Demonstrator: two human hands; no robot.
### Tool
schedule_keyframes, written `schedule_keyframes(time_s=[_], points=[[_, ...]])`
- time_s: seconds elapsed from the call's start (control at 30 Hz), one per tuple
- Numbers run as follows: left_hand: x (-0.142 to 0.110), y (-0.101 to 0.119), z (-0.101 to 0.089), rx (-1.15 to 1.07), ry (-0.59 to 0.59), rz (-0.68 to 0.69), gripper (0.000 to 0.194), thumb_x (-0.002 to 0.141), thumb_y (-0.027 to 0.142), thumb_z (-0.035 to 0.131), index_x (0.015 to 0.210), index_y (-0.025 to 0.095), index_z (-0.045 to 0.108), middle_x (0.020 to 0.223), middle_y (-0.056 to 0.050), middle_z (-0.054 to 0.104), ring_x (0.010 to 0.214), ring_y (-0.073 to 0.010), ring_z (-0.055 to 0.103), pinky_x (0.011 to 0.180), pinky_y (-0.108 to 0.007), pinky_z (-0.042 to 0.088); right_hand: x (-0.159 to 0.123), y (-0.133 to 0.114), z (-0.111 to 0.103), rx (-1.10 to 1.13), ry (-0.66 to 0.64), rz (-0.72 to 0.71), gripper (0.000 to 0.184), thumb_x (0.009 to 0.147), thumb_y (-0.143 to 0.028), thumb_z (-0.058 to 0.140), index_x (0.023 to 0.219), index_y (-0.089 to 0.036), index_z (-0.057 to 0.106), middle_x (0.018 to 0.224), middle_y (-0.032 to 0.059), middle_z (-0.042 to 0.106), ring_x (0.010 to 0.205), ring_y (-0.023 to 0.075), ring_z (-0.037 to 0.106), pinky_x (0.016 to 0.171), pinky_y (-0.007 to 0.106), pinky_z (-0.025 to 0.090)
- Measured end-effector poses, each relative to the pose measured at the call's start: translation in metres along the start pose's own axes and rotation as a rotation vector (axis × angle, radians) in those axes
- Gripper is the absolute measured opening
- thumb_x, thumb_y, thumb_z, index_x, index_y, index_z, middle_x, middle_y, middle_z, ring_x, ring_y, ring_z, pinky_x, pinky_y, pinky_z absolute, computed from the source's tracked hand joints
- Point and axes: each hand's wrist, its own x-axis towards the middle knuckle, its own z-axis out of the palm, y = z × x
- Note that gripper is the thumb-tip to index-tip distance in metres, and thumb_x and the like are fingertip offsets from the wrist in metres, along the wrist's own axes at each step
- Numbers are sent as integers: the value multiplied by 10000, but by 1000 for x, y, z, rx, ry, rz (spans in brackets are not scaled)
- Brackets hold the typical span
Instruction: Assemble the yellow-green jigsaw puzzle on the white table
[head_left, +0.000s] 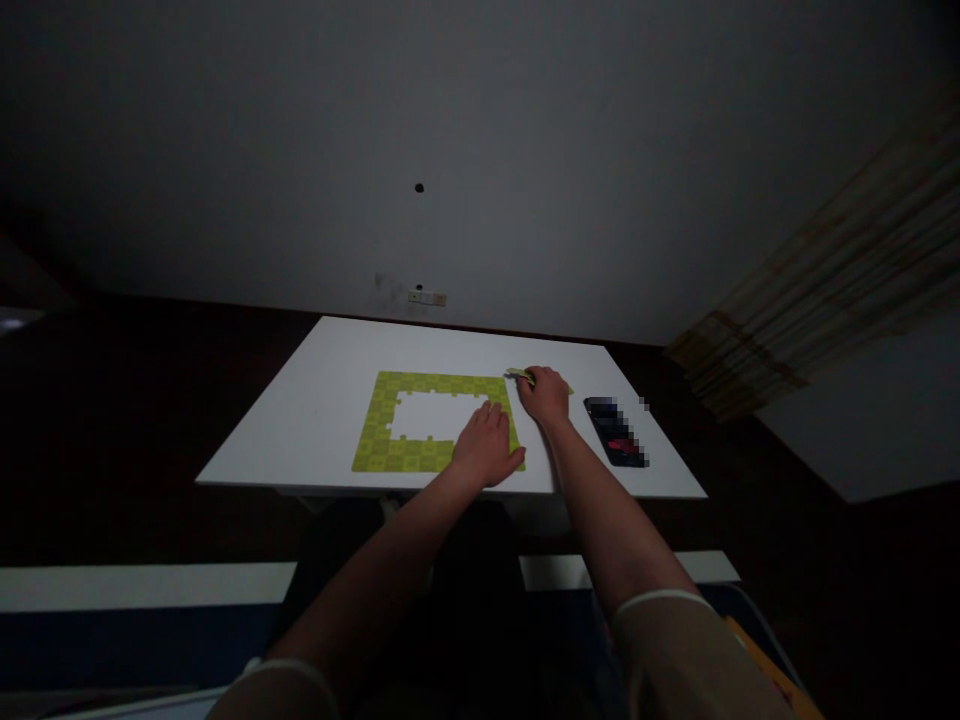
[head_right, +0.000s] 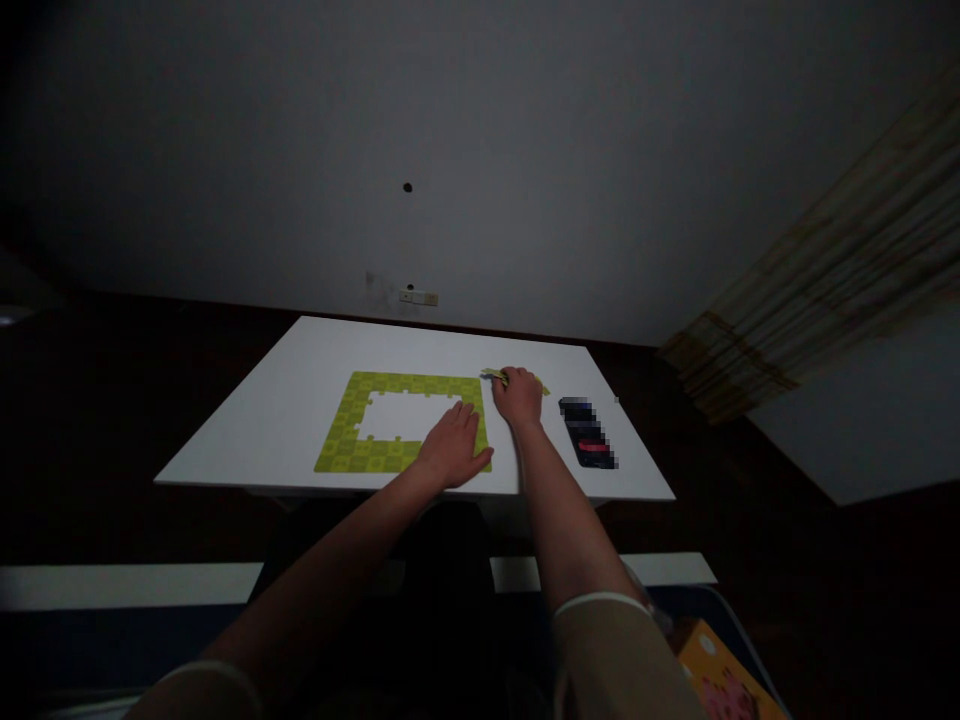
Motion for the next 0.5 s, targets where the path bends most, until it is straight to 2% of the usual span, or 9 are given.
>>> schedule_keyframes(time_s=[0.17,0.3,0.5], points=[[-3,1,-1,0,36,-46,767,1109,628,583,1666,100,569,1787,-246,523,1695,-426,435,1419,-616,276,-1,0,0,39,26,-9,364,1113,-376,580,1309,-169,807,1261,167,811,1165,331,696,1027,414,445],[-8,3,-2,11,72,-37,654,1139,527,565,1620,88,618,1750,-244,566,1651,-399,495,1379,-567,355,-1,0,-2,95,45,12,370,1124,-380,544,1300,-173,795,1263,173,811,1163,335,696,1012,416,453],[-13,6,-9,29,130,7,422,1118,368,592,1388,90,760,1471,-218,754,1404,-358,667,1253,-499,473,-3,1,-5,209,113,149,393,1149,-412,500,1348,-196,761,1327,168,789,1156,323,707,932,392,469]])
